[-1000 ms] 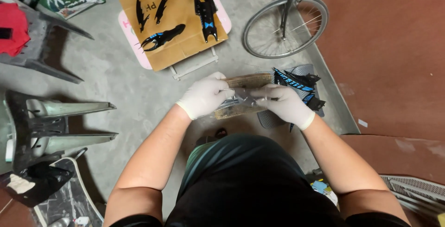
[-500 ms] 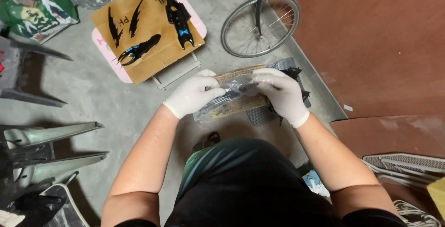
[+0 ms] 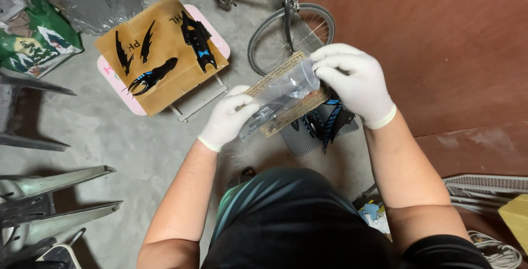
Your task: Applying a mesh stencil to a plastic part to create a patterned finish, likely for a motorcycle.
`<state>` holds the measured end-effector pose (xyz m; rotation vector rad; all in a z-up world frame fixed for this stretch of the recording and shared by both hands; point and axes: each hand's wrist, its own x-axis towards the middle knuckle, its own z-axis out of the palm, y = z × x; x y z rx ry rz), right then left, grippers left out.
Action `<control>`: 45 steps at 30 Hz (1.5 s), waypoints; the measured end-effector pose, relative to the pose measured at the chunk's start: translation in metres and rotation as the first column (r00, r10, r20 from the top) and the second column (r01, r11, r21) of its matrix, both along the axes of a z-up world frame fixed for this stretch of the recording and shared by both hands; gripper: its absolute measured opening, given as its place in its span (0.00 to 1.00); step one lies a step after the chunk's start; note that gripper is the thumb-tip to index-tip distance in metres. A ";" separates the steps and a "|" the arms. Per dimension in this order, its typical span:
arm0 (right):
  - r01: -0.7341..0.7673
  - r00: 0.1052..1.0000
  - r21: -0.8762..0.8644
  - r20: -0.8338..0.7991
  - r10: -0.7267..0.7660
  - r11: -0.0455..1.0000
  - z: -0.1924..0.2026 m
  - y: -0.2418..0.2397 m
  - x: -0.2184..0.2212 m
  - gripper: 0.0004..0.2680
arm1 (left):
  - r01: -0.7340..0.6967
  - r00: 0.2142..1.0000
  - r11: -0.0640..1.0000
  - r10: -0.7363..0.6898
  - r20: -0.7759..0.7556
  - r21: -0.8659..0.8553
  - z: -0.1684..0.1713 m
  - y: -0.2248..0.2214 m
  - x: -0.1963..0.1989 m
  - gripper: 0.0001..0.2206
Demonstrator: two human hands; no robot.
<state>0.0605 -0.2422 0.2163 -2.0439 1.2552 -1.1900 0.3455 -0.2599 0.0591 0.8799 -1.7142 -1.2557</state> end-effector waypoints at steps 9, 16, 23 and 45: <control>-0.054 0.992 -0.053 0.109 0.060 0.997 0.021 -0.005 -0.005 0.04 | -0.101 0.990 0.994 0.097 -0.104 -0.031 0.001 0.009 -0.023 0.05; 0.076 0.907 0.042 0.412 -0.086 0.996 0.040 0.000 0.012 0.04 | -0.126 0.990 0.991 0.128 -0.062 0.038 0.014 0.013 -0.033 0.04; 0.292 0.341 -0.071 0.939 -0.034 0.954 0.079 -0.016 -0.070 0.11 | -0.140 0.990 0.989 0.139 0.027 0.053 0.018 0.015 -0.034 0.04; 0.052 0.923 0.635 -0.325 0.206 0.771 0.049 -0.007 -0.023 0.09 | -0.167 0.950 0.966 0.211 0.231 -0.195 0.076 0.024 -0.029 0.04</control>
